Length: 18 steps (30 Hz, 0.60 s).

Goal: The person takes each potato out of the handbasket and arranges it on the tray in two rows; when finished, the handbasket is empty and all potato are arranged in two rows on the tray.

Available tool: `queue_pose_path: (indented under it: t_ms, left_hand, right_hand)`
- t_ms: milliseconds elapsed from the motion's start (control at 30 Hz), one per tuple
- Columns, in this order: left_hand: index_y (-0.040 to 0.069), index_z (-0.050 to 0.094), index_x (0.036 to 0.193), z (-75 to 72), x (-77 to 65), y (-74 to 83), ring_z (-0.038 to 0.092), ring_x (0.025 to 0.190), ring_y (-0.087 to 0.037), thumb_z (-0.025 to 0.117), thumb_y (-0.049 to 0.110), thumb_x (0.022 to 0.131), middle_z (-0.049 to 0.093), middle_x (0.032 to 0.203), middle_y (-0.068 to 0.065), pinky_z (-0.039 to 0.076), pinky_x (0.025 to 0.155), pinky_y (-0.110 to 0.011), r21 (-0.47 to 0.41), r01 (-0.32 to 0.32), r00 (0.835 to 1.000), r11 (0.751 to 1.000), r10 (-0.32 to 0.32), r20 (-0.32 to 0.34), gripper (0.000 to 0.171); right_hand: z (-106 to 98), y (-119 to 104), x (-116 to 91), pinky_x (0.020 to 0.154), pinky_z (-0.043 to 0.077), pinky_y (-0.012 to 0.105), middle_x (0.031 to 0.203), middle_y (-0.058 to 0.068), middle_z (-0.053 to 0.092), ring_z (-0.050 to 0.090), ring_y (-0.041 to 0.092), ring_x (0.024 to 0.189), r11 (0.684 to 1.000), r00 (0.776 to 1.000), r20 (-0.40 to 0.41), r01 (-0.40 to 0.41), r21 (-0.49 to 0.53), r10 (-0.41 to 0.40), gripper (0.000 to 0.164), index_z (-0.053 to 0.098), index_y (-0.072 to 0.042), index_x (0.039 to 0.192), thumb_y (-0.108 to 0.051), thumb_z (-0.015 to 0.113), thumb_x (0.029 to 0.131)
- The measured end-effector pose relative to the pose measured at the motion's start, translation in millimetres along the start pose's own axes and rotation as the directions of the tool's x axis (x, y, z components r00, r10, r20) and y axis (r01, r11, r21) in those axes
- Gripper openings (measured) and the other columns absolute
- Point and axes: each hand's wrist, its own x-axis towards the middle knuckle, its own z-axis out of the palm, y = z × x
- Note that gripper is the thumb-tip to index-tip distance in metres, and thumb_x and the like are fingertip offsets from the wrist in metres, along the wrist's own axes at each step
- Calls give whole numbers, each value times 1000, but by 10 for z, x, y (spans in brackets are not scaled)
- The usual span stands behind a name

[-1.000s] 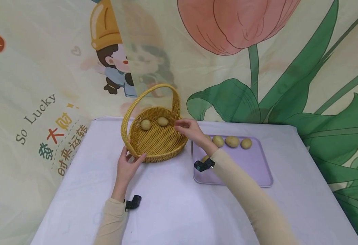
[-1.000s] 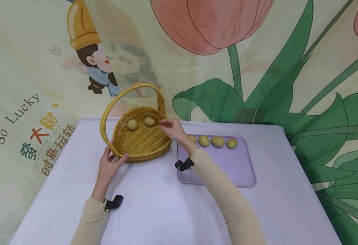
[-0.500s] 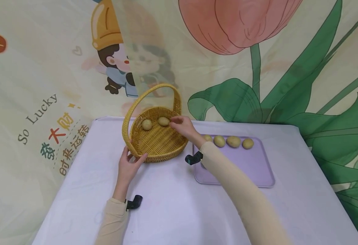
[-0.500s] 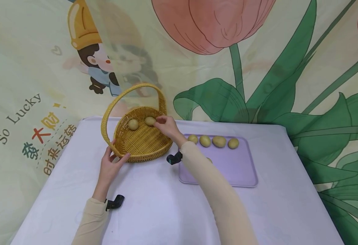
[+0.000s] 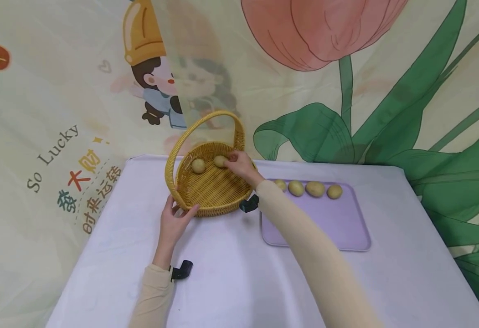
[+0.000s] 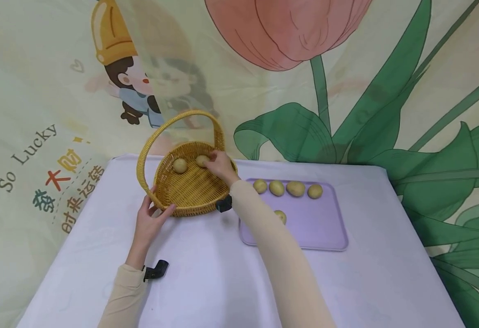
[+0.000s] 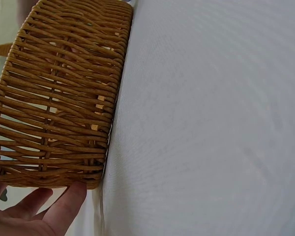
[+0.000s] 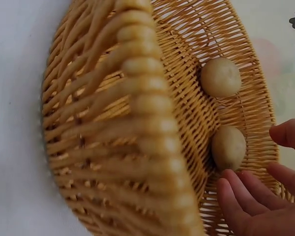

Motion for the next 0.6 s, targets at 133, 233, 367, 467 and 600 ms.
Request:
queue_pose_path:
  t_ms: [133,233,367,467,600]
  left_hand:
    - [6,28,154,6,2,5,42,130,-44,75,11,88,30,153,-24,46,104,-51,1,3,1000,1000,-3,-2,81]
    - [5,27,154,12,-2,-6,42,130,-44,75,10,88,29,152,-25,46,105,-51,-2,-5,1000,1000,5,-5,82]
    - [4,28,154,11,-2,-5,42,129,-46,75,9,88,30,153,-25,46,104,-54,-6,-23,1000,1000,23,-13,81]
    - [4,29,153,8,-6,4,43,129,-46,75,9,88,30,152,-26,46,103,-55,0,-28,1000,1000,28,-12,81]
    - [4,29,153,8,-16,25,44,129,-46,75,10,88,31,150,-27,47,103,-54,16,-35,999,999,35,-11,80]
  right_hand:
    - [50,7,51,92,53,39,132,22,55,57,31,117,1000,1000,-15,-3,-10,3,49,47,5,140,-12,61,96]
    - [94,21,84,94,52,38,135,21,53,55,30,117,999,999,-41,-7,-34,6,48,49,4,139,-12,61,95]
    - [141,33,129,102,47,39,141,20,49,50,32,125,997,998,-68,-23,-78,18,48,49,3,140,-13,59,95]
    - [172,30,161,106,44,40,144,21,46,44,33,132,993,997,-64,-41,-110,34,50,47,4,141,-14,57,96]
    - [214,20,192,103,46,41,137,23,53,49,34,126,988,997,-69,-46,-146,37,46,52,5,137,-15,57,96]
